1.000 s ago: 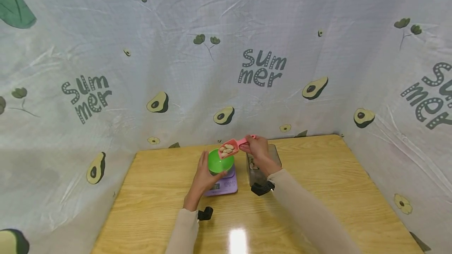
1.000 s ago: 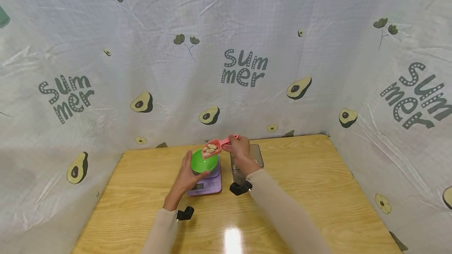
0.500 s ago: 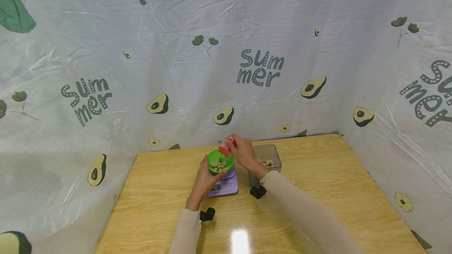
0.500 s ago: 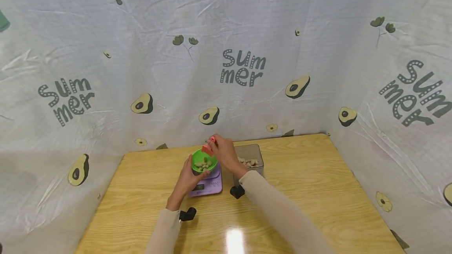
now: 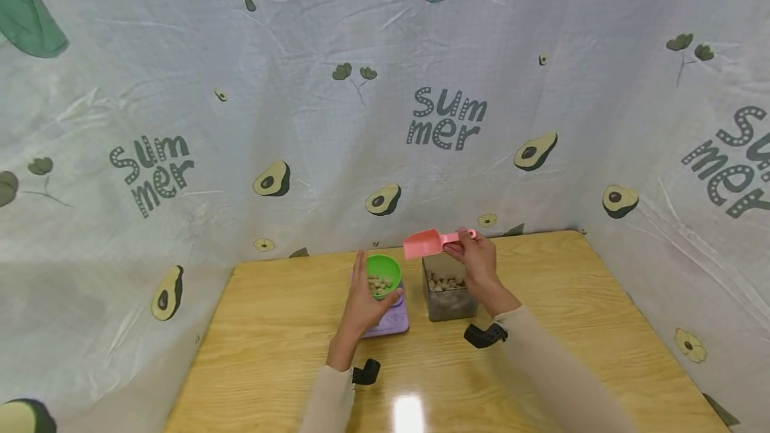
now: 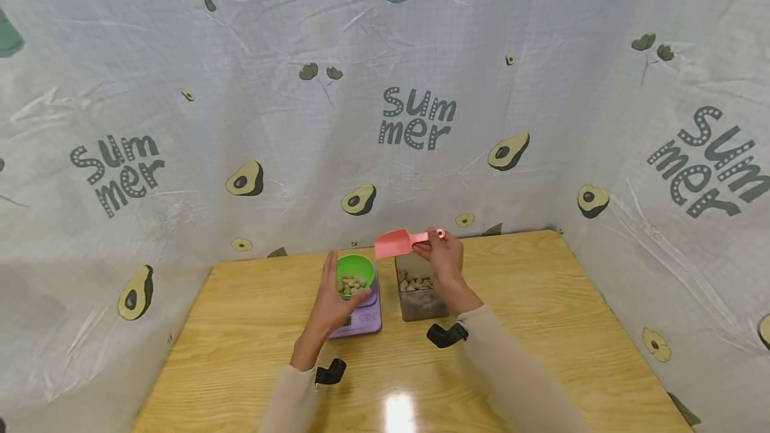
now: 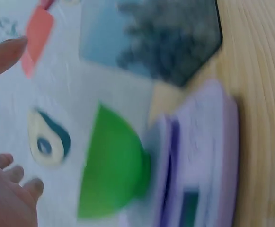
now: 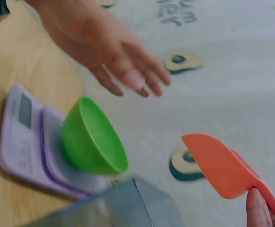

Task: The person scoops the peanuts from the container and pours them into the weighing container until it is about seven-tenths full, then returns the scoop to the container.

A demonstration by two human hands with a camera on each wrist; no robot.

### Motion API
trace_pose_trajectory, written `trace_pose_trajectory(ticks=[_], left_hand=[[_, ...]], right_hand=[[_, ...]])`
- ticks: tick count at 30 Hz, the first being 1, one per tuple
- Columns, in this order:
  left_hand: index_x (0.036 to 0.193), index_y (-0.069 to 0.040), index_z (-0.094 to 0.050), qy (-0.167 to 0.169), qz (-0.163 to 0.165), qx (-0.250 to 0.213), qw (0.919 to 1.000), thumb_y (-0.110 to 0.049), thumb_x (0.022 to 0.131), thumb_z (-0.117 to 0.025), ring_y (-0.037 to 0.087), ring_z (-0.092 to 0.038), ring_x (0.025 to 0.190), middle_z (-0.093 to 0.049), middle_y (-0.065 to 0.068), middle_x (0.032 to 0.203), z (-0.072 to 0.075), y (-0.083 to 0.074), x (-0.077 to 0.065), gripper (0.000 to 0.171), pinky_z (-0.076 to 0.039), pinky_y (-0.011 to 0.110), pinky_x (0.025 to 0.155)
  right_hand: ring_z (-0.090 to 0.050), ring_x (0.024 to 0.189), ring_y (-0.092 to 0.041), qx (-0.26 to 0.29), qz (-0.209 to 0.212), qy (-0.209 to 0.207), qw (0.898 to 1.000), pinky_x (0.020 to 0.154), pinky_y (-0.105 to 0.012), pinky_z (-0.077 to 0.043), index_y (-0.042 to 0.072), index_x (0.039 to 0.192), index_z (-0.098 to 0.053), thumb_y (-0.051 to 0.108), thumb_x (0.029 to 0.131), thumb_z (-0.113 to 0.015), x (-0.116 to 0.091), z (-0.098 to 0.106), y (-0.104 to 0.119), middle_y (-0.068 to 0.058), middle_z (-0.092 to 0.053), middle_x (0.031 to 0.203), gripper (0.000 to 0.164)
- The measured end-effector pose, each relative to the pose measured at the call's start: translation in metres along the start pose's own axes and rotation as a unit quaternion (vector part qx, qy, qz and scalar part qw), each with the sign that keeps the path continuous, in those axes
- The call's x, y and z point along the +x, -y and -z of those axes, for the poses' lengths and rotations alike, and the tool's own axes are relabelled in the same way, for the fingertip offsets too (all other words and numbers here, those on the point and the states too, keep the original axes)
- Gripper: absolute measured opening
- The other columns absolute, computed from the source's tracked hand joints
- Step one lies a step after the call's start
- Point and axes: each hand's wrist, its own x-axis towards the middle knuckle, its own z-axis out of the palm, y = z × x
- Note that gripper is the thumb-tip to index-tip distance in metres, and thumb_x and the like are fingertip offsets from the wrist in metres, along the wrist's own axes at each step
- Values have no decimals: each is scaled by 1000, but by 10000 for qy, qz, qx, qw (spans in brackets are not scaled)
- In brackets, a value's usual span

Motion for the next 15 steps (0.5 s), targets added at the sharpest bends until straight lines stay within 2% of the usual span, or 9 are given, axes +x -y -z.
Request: trace_pose_trajectory(ticks=[3, 6, 7, 9, 11, 12, 13, 15], left_hand=[[160, -21, -4, 252, -328, -208, 9989, -47, 83, -75, 40, -26, 148, -9, 11, 166, -14, -16, 3, 107, -32, 61, 112], [160, -25, -4, 651, -508, -372, 9959, -49, 84, -72, 37, -23, 150, -10, 11, 166, -32, -27, 7, 105, -31, 62, 113], [160, -24, -3, 780, -552, -355, 9948, -51, 85, -71, 35, -15, 152, -9, 12, 166, -38, -29, 9, 105, -28, 62, 115], [160, -25, -2, 1037, -486, -390, 9927, -55, 83, -71, 34, -13, 153, -7, 10, 167, -49, -32, 13, 107, -27, 61, 115], [160, -25, 1, 1221, -369, -406, 9910, -57, 82, -70, 33, -11, 153, -4, 8, 167, -58, -33, 16, 110, -28, 60, 115], [160, -23, 2, 1293, -323, -413, 9902, -58, 82, -71, 33, -10, 153, -2, 8, 167, -62, -33, 18, 112, -28, 60, 116], [160, -23, 3, 1340, -252, -438, 9897, -57, 81, -71, 33, -10, 153, -1, 6, 167, -65, -32, 20, 113, -28, 60, 116], [160, -22, 4, 1398, -120, -474, 9890, -56, 81, -72, 32, -10, 153, 1, 5, 168, -71, -31, 23, 115, -28, 58, 116]], right_hand=[[-72, 73, -6, -32, 40, -182, 9998, 80, -26, -58, -7, 117, -55, 24, 104, -48, 0, 22, 5, 2, -68, 76, 34], [-72, 71, -5, -388, 470, -292, 9977, 77, -24, -58, -9, 117, -55, 22, 104, -49, -1, 37, 10, 1, -68, 76, 34], [-72, 70, -5, -589, 643, -339, 9956, 75, -24, -58, -9, 116, -56, 21, 104, -50, -2, 40, 11, 0, -69, 77, 33], [-72, 69, -7, -1131, 1047, -361, 9874, 72, -24, -59, -8, 113, -59, 17, 103, -51, -3, 45, 13, -5, -70, 78, 29], [-73, 68, -11, -1908, 1465, -279, 9702, 69, -25, -59, -8, 109, -63, 14, 102, -53, -4, 48, 14, -13, -72, 80, 26], [-73, 68, -13, -2378, 1677, -195, 9565, 67, -25, -59, -7, 107, -64, 14, 101, -54, -5, 48, 15, -16, -72, 81, 24], [-73, 68, -15, -2833, 1878, -112, 9404, 64, -24, -59, -6, 105, -65, 14, 101, -54, -5, 48, 15, -18, -72, 81, 23], [-70, 63, -17, -3729, 2268, 113, 8996, 57, -23, -57, -5, 101, -65, 16, 101, -54, -5, 46, 15, -19, -70, 78, 23]])
